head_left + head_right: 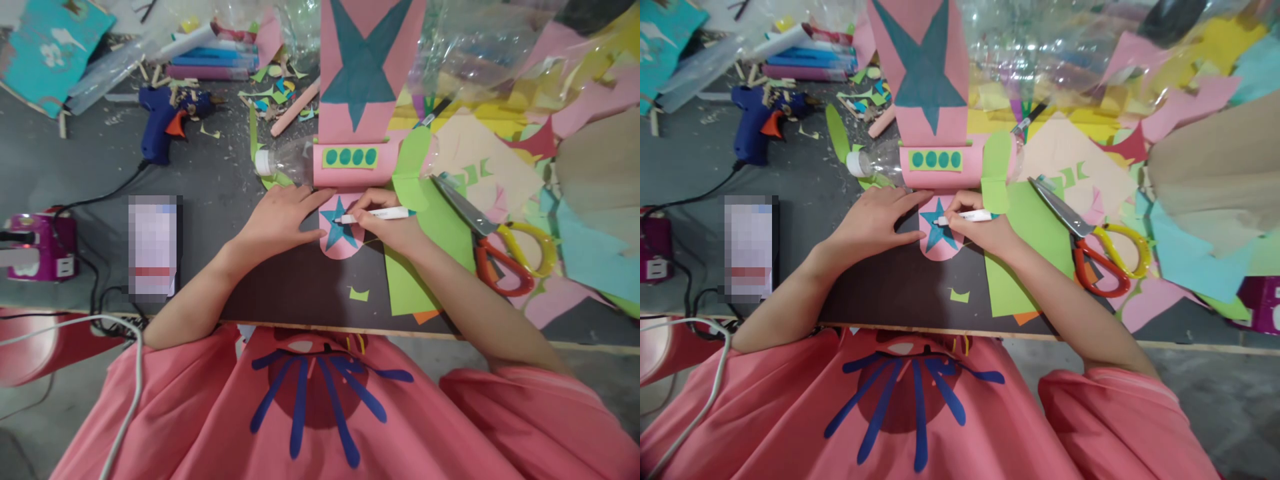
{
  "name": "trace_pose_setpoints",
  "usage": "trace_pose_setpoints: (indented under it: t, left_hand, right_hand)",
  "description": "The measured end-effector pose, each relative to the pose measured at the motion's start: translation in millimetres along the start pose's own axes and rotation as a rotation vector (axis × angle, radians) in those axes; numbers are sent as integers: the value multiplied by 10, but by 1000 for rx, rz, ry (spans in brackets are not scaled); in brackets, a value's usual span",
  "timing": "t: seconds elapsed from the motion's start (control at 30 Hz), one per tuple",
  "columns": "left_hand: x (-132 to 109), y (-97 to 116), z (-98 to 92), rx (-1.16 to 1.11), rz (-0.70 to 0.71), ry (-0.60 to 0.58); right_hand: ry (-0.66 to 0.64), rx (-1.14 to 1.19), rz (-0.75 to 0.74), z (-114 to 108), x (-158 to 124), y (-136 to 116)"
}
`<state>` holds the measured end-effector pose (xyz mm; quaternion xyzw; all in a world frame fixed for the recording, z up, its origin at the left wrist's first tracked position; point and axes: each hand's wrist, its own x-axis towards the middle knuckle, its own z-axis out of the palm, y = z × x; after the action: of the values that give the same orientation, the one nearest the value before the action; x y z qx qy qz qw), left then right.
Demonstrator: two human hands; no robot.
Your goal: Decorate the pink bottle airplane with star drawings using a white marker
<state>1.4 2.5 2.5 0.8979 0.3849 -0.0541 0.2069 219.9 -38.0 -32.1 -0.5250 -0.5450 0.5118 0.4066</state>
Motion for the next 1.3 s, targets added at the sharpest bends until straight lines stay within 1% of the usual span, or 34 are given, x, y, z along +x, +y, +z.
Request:
trace_pose_setpoints:
  t: [0.27,0.4,0.53,0.67,0.93,1.03,1.1,1.2,1.3]
  left_hand:
    - [-7,-5,-2,1,12,15]
    - [-4,-2,-5,8,5,2]
    - [-6,-13,5,-5,7,15]
    - [-8,-13,2,-13,0,16]
    - [-3,2,-14,19,-21,-8]
    - [0,-1,-12,19,-22,-17]
    - [4,0,-8,18,-24,-23]
    - [6,-1,2,19,-17,-8]
    - [1,-13,15,17,-10,15]
  right_hand:
    - [1,56,-19,-80,-55,19]
    - [28,79,-12,-131,-80,50]
    - [19,12,-41,-148,-40,65]
    - [27,-61,-40,-159,2,62]
    - [26,-121,-52,-140,-11,41]
    - [28,-129,-82,-140,-12,37]
    - [7,-115,-99,-149,-10,35]
    - [-36,-95,-65,-164,-7,32]
    - [-44,-68,-20,-162,-6,28]
